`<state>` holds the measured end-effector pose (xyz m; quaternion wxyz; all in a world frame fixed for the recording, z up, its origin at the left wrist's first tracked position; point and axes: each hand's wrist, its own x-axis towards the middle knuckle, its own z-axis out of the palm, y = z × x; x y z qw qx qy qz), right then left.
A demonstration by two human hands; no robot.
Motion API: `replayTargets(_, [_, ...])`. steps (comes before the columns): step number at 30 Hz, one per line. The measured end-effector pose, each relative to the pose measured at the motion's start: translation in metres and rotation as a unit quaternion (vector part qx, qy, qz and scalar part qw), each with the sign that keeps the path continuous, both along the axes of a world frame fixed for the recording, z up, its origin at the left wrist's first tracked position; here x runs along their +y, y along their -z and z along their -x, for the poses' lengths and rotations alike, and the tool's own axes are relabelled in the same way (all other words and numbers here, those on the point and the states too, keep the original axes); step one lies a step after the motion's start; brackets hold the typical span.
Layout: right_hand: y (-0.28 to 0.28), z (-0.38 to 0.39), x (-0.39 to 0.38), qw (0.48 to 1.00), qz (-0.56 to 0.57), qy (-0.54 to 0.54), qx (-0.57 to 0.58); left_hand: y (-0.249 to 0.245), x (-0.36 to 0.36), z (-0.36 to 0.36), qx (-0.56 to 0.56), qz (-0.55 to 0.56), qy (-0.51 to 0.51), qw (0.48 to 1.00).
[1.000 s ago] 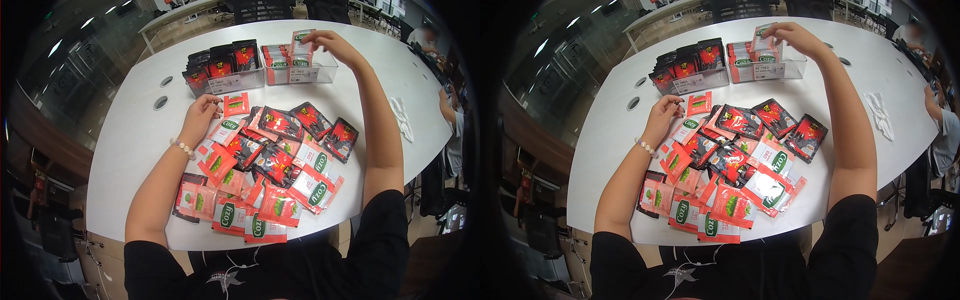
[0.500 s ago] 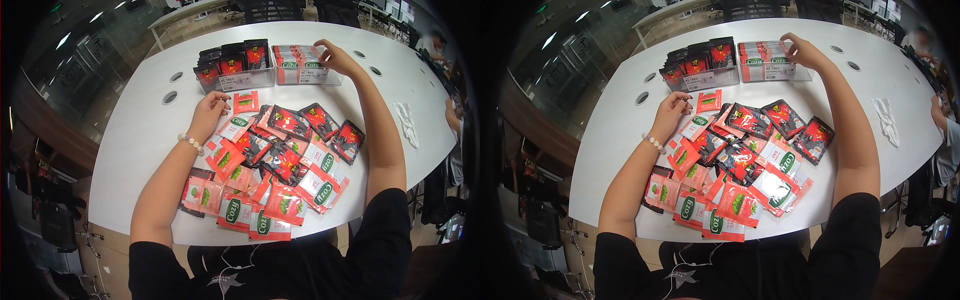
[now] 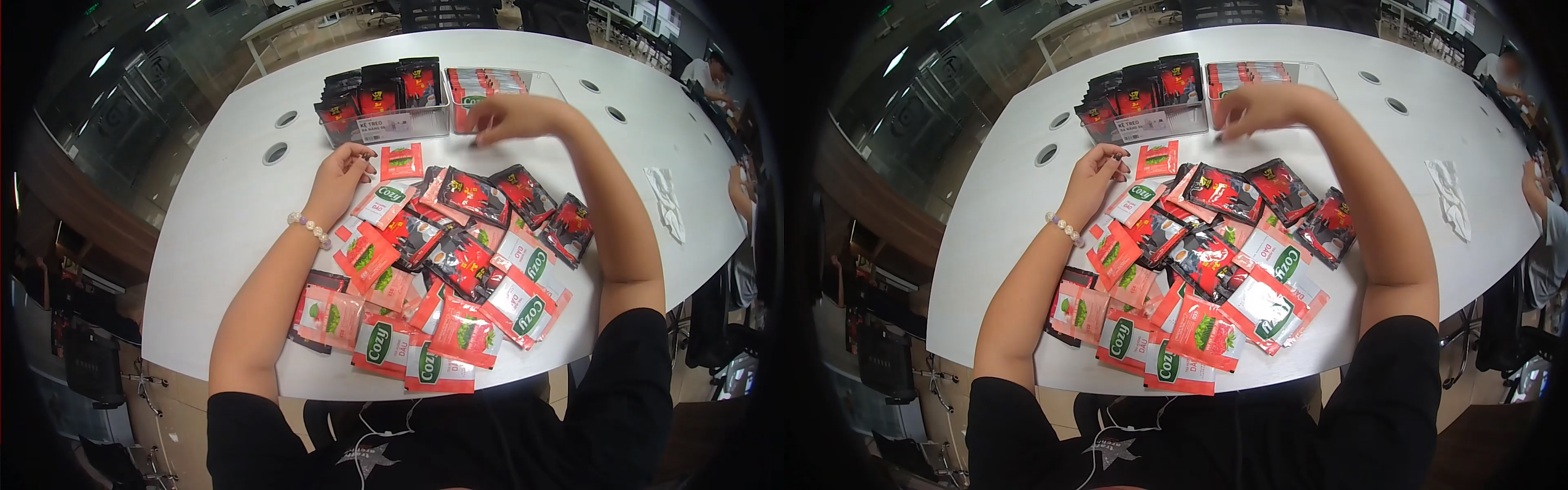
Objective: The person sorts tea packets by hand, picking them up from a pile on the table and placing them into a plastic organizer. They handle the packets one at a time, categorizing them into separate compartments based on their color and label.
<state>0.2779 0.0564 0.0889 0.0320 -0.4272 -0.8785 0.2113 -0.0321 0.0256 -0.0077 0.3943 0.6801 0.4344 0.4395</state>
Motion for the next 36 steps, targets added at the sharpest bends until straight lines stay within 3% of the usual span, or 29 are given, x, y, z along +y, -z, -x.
replayTargets(1, [0.003, 0.012, -0.006, 0.997, 0.072, -0.007, -0.039, 0.0, 0.0, 0.0, -0.001, 0.002, 0.0, 1.0])
replayTargets(5, [0.017, 0.039, -0.029, 0.988, 0.047, -0.017, -0.144, -0.002, -0.001, -0.001, 0.009, 0.001, 0.004, 1.0])
replayTargets(9, [0.028, 0.023, 0.0, 0.995, 0.029, -0.092, -0.012, -0.001, 0.001, 0.0, 0.012, 0.0, 0.013, 1.0])
replayTargets(10, [0.025, 0.017, 0.0, 0.993, -0.022, -0.115, 0.031, -0.001, 0.001, 0.0, 0.015, 0.0, 0.014, 1.0])
replayTargets(14, [0.006, 0.007, 0.0, 0.971, 0.06, -0.036, 0.23, -0.001, 0.002, -0.002, 0.017, 0.003, 0.016, 1.0])
replayTargets(17, [-0.005, 0.008, -0.006, 0.914, -0.013, 0.054, 0.403, 0.0, 0.002, -0.002, 0.012, 0.0, 0.021, 1.0])
replayTargets(21, [-0.004, 0.017, -0.001, 0.84, -0.132, 0.104, 0.516, 0.005, 0.003, -0.002, 0.007, -0.007, 0.016, 1.0])
replayTargets(24, [-0.003, 0.026, 0.016, 0.818, -0.177, 0.122, 0.534, 0.002, 0.002, -0.002, 0.041, -0.02, -0.002, 0.999])
replayTargets(27, [-0.01, 0.043, 0.039, 0.849, -0.162, 0.135, 0.484, 0.0, 0.001, -0.002, 0.054, -0.017, 0.002, 0.998])
replayTargets(31, [-0.006, 0.062, 0.063, 0.912, -0.242, 0.136, 0.302, 0.006, 0.003, -0.002, 0.028, -0.045, 0.004, 0.999])
replayTargets(36, [0.011, 0.074, 0.1, 0.905, -0.221, 0.137, 0.335, 0.008, 0.001, -0.003, 0.028, -0.053, 0.002, 0.998])
